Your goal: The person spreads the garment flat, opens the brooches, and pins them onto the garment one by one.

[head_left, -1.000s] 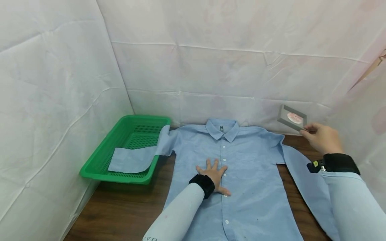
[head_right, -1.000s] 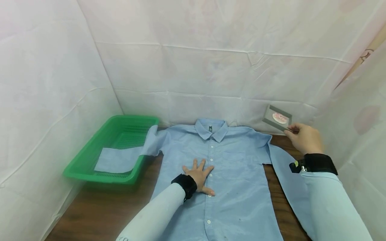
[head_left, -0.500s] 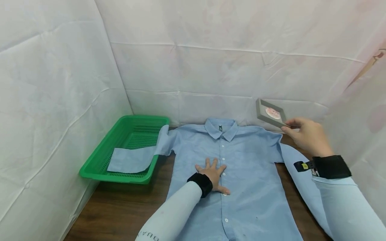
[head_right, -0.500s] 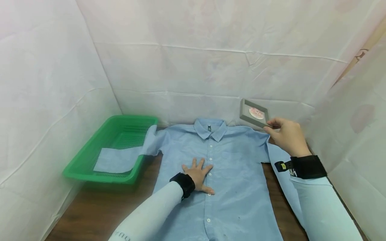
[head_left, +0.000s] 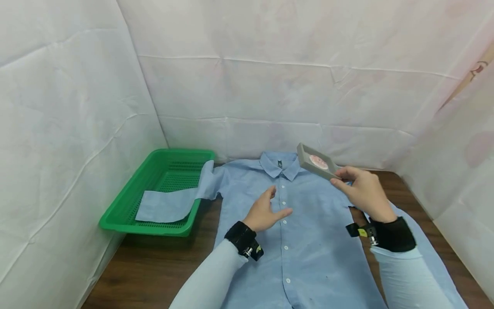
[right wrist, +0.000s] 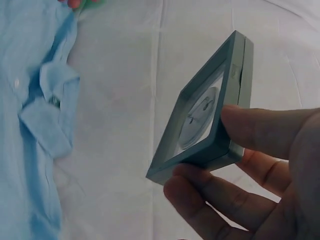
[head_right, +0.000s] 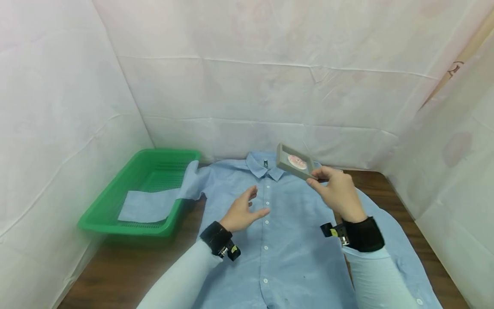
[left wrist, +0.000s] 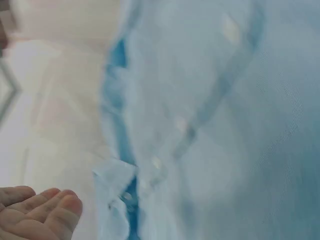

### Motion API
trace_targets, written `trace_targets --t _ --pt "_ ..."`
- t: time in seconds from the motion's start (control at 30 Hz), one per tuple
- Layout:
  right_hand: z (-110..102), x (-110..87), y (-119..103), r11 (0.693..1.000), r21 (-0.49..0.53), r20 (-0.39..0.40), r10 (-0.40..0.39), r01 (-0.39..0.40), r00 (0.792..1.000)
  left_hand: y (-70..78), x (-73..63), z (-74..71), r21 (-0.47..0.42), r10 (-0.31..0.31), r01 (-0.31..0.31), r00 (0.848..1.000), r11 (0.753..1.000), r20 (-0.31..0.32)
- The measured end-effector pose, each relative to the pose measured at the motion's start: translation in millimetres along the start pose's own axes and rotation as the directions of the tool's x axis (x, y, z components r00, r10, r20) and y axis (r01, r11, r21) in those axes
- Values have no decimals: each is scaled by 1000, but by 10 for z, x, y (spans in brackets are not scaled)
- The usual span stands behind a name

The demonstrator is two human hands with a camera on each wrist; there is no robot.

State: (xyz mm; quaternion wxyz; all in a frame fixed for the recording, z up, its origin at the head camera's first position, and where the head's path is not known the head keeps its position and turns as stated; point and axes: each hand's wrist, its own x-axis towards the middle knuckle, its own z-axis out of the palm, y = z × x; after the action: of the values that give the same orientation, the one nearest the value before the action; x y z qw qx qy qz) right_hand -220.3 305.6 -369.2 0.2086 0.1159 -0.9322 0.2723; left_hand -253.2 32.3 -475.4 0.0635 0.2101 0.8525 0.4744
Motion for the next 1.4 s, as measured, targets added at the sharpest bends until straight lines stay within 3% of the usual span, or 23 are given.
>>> trace_targets --t 0.07,0.17,0.33,0.53,0.63,0.73,0.83,1.0,1.13,1.27,1.4 --pt "130 -43 -51 1000 30 17 8 -8 1000 27 -50 -48 -103 12 -13 1000 995 -13" --pt "342 -88 -126 995 98 52 7 -12 999 12 -100 -63 -266 -2 -5 1000 964 -29" --pt "650 -155 -301 966 254 157 -5 -36 988 -82 -140 -8 -522 -76 11 992 853 -103" --pt "887 -250 -434 932 350 276 -3 -97 961 -155 -231 116 -670 -179 22 970 742 -167" --pt "945 -286 -472 932 348 321 -15 -103 947 -209 -289 182 -752 -206 -22 956 659 -208" --pt "998 -304 -509 928 358 369 -40 -102 929 -270 -343 221 -807 -193 -104 946 581 -261" --pt "1059 -317 -549 925 366 407 -65 -98 911 -338 -373 241 -836 -188 -160 936 524 -296" --pt "1128 -374 -595 936 344 438 -88 -77 895 -410 -410 284 -871 -223 -183 924 455 -311" --pt "1141 -436 -615 956 292 426 -93 -39 900 -456 -457 322 -889 -230 -186 925 418 -301" --pt "1126 -481 -656 969 247 370 -87 -7 925 -469 -487 345 -891 -204 -179 937 416 -284" --pt "1120 -493 -715 962 272 326 -123 32 937 -449 -499 353 -891 -166 -166 952 423 -256"
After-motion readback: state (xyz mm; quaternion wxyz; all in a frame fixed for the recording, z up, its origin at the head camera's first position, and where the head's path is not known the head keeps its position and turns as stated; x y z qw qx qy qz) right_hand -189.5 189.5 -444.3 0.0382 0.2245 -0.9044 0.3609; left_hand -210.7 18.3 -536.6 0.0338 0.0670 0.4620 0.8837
